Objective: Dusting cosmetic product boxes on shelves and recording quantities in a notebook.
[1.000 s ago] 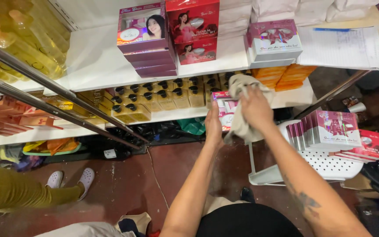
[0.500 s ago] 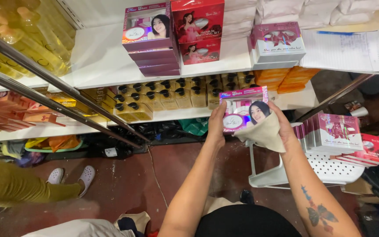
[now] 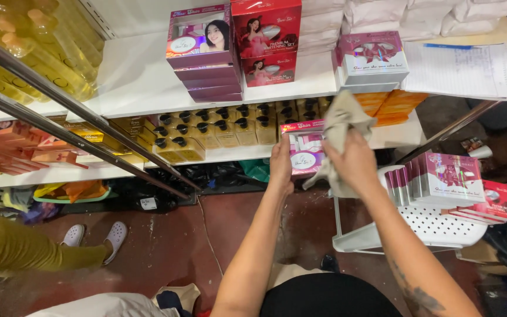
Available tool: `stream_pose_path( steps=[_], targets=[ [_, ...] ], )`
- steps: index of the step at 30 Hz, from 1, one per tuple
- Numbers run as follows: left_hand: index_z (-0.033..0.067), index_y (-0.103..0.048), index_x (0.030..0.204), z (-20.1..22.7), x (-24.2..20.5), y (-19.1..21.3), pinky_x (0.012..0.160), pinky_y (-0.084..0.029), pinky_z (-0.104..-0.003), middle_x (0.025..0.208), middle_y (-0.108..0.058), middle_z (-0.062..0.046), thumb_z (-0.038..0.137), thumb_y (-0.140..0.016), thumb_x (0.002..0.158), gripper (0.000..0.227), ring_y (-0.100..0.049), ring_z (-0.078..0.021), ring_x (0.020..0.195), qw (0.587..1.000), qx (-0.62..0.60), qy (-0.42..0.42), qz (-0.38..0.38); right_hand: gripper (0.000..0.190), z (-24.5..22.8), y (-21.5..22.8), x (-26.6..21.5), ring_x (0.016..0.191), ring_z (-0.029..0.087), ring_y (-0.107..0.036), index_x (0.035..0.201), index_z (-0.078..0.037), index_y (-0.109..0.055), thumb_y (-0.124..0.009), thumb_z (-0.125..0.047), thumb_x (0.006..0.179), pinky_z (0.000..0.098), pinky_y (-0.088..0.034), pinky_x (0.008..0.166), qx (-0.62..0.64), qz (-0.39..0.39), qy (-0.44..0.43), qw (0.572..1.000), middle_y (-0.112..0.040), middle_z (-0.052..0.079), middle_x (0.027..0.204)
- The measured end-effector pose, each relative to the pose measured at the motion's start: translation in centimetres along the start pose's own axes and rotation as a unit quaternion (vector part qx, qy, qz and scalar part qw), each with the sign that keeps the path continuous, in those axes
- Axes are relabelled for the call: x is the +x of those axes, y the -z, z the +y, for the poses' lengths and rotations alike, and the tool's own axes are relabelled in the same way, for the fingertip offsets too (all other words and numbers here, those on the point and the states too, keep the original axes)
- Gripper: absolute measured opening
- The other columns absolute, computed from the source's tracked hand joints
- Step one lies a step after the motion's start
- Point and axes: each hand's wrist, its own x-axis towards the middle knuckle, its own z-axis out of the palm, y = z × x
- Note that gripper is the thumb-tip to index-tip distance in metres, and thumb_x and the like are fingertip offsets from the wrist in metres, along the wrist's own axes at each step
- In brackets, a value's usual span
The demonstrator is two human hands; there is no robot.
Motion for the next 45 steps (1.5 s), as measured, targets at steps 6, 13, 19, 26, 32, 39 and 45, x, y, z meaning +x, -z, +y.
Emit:
stream_pose_path(
  steps=[6,13,19,26,32,39,45],
  targets=[
    [0.0132,-0.062,0.115,2.7,-0.8,0.7,0.077,-0.056,-0.028,0.104,-0.071,-0.004,0.034,-0.057,0.096,0.029,-0.068,-0.0119,0.092,0.999,-0.017,-0.013,-0.029,0.068,-6.6,-2.9,-2.6,0.151,0.037,-0.031,0.138,0.0,-0.056,-0.056,-0.052,0.094,0.0678,-0.021,0.117,-0.147,-0.054,0.177,0.972,-0.045,0.017,0.156],
    [0.0035,-0.065,0.111,10.7,0.1,2.9,0.078,-0.052,-0.029,0.099,-0.07,-0.006,0.042,-0.06,0.107,0.039,-0.063,-0.0126,0.088,0.991,-0.002,-0.136,-0.005,0.075,-7.5,-2.0,1.5,0.141,0.047,-0.042,0.141,0.015,-0.048,-0.063,-0.046,0.101,0.0498,-0.039,0.113,0.014,0.069,0.183,0.981,-0.046,0.032,0.151],
    [0.0063,-0.062,0.126,23.6,-1.0,3.1,0.081,-0.059,-0.031,0.104,-0.074,-0.005,0.042,-0.058,0.097,0.046,-0.071,-0.0145,0.095,0.987,-0.008,-0.157,0.038,0.045,-14.2,0.3,4.5,0.108,0.02,-0.067,0.129,0.001,-0.064,-0.071,-0.031,0.097,0.0325,-0.052,0.095,0.399,-0.082,0.038,0.912,-0.073,0.013,0.119],
    [-0.0055,-0.075,0.115,33.8,4.9,3.6,0.08,-0.054,-0.029,0.101,-0.074,-0.009,0.04,-0.064,0.099,0.049,-0.064,-0.0131,0.09,0.933,0.081,-0.351,0.027,0.041,-22.3,-1.4,9.8,0.104,0.015,-0.07,0.125,0.002,-0.064,-0.079,-0.014,0.09,0.0309,-0.056,0.092,0.403,0.075,0.13,0.903,-0.075,0.008,0.116],
    [-0.0162,-0.067,0.101,36.4,13.7,4.6,0.077,-0.049,-0.038,0.09,-0.063,-0.012,0.045,-0.068,0.1,0.061,-0.054,-0.0215,0.084,0.956,0.075,-0.278,0.051,0.034,-24.6,-2.6,14.0,0.097,0.016,-0.072,0.117,0.002,-0.067,-0.08,-0.015,0.09,0.0316,-0.057,0.087,0.376,0.105,0.101,0.915,-0.077,0.009,0.107],
    [-0.0062,-0.066,0.125,35.0,19.2,5.5,0.1,-0.045,-0.041,0.121,-0.07,-0.018,0.056,-0.066,0.089,0.072,-0.062,-0.0266,0.114,0.972,0.145,-0.163,0.085,0.03,-22.7,-2.0,12.9,0.096,0.014,-0.072,0.12,-0.001,-0.069,-0.078,-0.016,0.095,0.03,-0.057,0.086,0.389,0.091,0.097,0.911,-0.076,0.006,0.109],
    [-0.0052,-0.053,0.143,36.0,19.4,5.4,0.103,-0.048,-0.048,0.136,-0.064,-0.023,0.064,-0.059,0.084,0.091,-0.062,-0.0351,0.124,0.987,0.141,-0.077,-0.013,0.045,-18.7,0.7,11.3,0.091,0.02,-0.067,0.113,-0.003,-0.075,-0.067,-0.045,0.099,0.0362,-0.053,0.079,0.311,0.024,-0.101,0.945,-0.075,0.012,0.102]
  ],
)
